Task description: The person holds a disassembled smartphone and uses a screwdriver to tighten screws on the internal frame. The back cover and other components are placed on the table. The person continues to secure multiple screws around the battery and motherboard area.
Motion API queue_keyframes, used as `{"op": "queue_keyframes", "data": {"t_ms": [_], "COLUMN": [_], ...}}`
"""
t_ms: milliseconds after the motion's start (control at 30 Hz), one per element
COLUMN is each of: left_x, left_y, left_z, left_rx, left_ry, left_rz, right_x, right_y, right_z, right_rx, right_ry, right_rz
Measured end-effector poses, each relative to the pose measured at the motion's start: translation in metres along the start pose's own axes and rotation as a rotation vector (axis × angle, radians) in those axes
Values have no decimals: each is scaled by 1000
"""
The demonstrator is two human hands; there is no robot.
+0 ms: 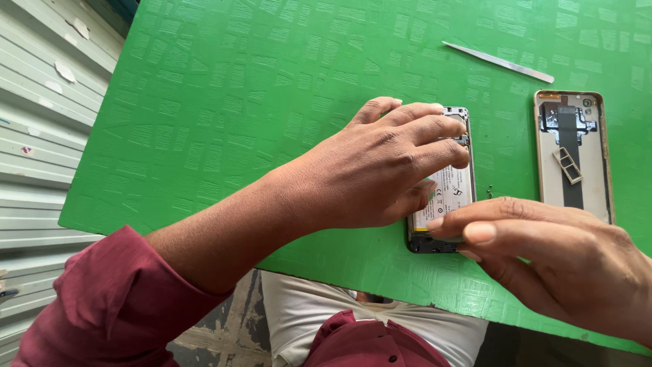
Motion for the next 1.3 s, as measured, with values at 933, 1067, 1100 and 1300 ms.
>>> {"op": "queue_keyframes", "data": {"t_ms": [933, 1067, 1100, 1300], "left_x": [-1, -2, -2, -2], "left_y": [-1, -3, -2, 1], "left_z": [-9, -8, -8, -5], "left_rx": [82, 106, 103, 65], "left_ry": [150, 156, 158, 154], "left_rz": [-161, -178, -182, -168], "right_x": [40, 37, 37, 37], "right_y": [10, 6, 5, 14], "right_z": [-20, -18, -17, -25], "right_rx": [-238, -128, -161, 23], "right_ry": [-163, -170, -180, 139], "right_rz": [-65, -195, -239, 6]}}
Point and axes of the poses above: each hand's wrist, its own x-axis towards the middle knuckle, its own y-axis out of the back of the hand, z = x × y, the point moved 4 cm from there along x, towards the middle knuckle, and after that the axes turned 8 degrees about -x, right-handed, at the moved point
